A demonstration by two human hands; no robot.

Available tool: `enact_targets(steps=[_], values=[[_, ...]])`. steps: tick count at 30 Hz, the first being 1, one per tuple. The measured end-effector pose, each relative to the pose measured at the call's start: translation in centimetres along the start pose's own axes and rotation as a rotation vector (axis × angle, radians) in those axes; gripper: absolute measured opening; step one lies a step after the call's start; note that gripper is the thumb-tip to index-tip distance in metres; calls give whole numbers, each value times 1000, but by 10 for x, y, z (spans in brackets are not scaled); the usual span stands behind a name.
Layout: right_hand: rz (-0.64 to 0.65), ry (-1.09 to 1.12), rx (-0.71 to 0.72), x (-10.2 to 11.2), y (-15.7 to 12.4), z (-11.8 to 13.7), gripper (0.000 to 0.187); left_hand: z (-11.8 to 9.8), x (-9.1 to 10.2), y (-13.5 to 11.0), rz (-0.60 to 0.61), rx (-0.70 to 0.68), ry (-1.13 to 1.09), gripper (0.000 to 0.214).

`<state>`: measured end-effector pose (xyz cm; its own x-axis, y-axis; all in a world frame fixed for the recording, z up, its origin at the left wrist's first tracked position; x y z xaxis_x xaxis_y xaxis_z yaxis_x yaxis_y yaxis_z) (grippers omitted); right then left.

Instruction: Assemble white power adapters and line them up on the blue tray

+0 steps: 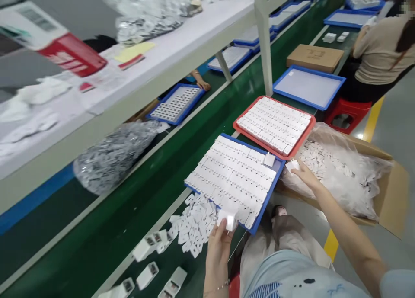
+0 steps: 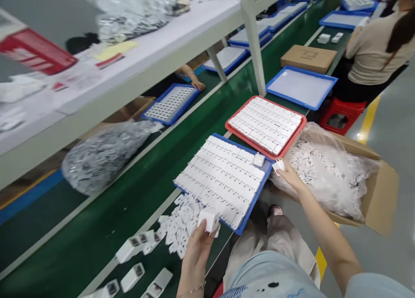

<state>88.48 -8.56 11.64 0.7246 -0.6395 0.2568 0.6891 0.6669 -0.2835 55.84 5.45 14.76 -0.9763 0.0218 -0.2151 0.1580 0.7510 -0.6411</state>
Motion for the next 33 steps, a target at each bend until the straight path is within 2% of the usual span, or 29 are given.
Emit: enact_targets(steps=[3, 7, 10, 13, 18, 23, 26, 30, 33], values=[[68, -224, 50, -14, 35, 17, 41, 5, 13, -12, -25, 6, -60, 22], [149, -505, 49, -41, 84, 31, 31, 3, 15, -15, 4, -31, -93, 37], [241, -645, 53, -60, 97, 25, 31, 0, 20, -14, 26, -67, -77, 48], [311, -722, 89, -68, 93, 11, 34, -3, 30, -12, 9, -105, -53, 51], [384, -778, 133, -61, 94, -2, 36, -6, 38, -2, -3, -101, -3, 51], [482, -792, 166, -50, 108, 3, 34, -12, 26, 8, 43, -100, 48, 53], [590, -778, 244, -41, 108, 6, 36, -15, 22, 9, 42, -123, 60, 56], [733, -739, 353, -33, 107, 6, 43, -19, 27, 8, 11, -138, 76, 60], [787, -670, 377, -36, 110, 4, 44, -22, 33, 8, -18, -144, 98, 62]])
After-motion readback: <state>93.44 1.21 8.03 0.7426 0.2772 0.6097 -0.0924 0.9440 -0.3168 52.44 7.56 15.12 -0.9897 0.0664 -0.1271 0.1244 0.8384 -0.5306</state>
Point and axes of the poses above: each hand's wrist, its own y-axis towards the middle knuckle, its own x-axis out of the back of the hand, z = x × y, the point moved 1 cm from there along y, towards the middle knuckle, and after that the axes turned 8 degrees about -y, right-handed, at the moved point
